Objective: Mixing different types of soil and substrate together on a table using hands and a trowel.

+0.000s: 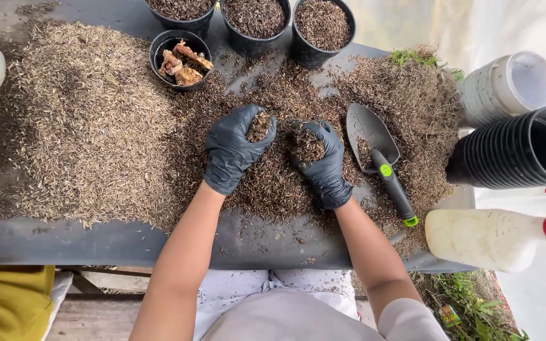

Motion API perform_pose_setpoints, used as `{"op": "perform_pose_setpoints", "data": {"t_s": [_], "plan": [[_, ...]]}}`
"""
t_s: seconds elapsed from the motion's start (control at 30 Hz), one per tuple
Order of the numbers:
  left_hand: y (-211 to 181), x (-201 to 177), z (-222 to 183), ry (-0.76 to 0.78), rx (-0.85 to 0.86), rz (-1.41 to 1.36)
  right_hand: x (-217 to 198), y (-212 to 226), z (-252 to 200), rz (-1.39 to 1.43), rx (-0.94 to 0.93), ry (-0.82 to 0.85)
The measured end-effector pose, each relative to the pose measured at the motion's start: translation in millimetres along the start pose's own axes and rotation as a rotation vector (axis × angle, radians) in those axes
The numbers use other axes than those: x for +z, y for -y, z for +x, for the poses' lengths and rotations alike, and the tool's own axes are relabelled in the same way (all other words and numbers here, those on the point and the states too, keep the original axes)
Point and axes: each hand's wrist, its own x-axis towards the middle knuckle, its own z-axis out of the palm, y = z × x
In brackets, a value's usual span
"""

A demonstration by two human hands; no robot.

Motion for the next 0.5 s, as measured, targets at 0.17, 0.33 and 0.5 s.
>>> {"op": "perform_pose_setpoints", "data": {"t_s": [0.17,0.33,0.5], "plan": [[-7,-14,-3,-0.021,-0.056,-0.167,-12,-35,0,-0.016,0.001,-0.039],[-21,-16,-2,-0.144,0.029,-0.124,-15,-37,2,0.367,0.108,0.017],[-38,-24,-6,-0.084,0.123,-0.378,-12,80,26,0.035,-0.124,0.179]]}}
